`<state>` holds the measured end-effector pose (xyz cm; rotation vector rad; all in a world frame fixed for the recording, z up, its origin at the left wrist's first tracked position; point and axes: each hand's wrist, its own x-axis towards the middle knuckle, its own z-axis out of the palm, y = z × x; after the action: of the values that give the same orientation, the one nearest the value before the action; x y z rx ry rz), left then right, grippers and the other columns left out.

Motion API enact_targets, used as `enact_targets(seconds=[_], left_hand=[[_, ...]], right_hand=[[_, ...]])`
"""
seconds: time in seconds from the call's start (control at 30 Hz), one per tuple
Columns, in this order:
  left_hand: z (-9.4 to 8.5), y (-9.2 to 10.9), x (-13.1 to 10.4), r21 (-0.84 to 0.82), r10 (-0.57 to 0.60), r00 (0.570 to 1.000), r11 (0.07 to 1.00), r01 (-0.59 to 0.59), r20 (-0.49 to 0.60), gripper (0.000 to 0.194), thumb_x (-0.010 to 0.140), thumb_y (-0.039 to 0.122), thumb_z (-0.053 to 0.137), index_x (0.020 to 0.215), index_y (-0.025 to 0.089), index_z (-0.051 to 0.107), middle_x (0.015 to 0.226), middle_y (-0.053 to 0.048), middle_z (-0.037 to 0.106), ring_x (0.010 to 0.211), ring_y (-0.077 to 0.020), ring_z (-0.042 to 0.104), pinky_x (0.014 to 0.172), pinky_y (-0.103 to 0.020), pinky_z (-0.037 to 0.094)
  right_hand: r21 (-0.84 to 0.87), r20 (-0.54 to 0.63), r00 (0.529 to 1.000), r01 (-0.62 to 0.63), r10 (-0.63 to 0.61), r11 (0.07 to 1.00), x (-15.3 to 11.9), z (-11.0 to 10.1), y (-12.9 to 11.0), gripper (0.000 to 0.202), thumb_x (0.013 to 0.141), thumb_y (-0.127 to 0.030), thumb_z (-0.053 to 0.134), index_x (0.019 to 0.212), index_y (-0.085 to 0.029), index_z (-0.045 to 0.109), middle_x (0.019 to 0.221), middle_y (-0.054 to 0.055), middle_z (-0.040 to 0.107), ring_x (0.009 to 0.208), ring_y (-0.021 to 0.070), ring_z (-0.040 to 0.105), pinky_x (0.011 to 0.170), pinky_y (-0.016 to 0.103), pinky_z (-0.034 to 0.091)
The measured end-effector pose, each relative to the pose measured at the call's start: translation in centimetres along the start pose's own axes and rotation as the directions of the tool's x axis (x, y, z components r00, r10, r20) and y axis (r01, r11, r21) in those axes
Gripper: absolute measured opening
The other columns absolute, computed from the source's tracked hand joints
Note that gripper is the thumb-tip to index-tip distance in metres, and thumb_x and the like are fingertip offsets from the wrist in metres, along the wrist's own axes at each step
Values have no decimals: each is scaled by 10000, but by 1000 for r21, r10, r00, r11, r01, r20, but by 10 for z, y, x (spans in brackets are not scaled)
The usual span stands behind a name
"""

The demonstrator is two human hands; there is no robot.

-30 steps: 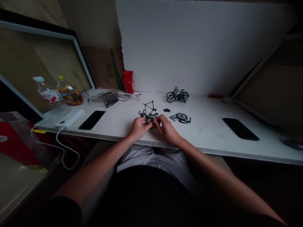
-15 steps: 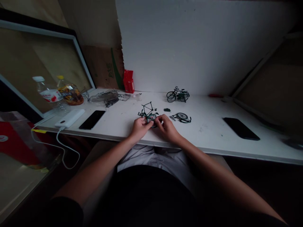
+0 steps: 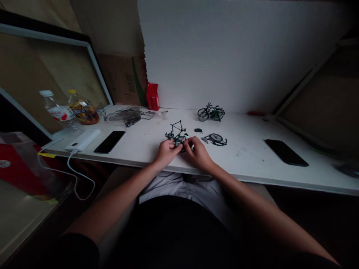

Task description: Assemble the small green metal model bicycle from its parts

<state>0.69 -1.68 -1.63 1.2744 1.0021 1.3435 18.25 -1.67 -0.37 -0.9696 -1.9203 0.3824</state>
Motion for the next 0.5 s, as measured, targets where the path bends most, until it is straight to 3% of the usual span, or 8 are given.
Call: enact_targets(seconds=[0.37, 0.5], left_hand=[[1, -3, 1, -52, 26, 1000, 998, -26, 3, 372, 741, 312, 917, 1001, 117, 734, 1005, -147, 821, 893, -260, 793, 881, -399, 647], [1, -1, -1, -23, 43, 999, 999, -42, 17, 379, 746, 332, 914, 1001, 114, 738, 1029, -161, 819, 932, -269, 792, 912, -406, 636]], right_hand=[[2, -5, 1000, -22, 22, 1000, -1, -2, 0, 204, 1037, -377, 518, 961, -211, 608, 942, 83, 667, 844, 226, 608, 769, 361, 483], [47, 42, 995, -87, 85, 995, 0, -6, -1, 245, 1025, -405, 533, 936, -199, 632, 916, 72, 688, 813, 213, 620, 757, 349, 483]])
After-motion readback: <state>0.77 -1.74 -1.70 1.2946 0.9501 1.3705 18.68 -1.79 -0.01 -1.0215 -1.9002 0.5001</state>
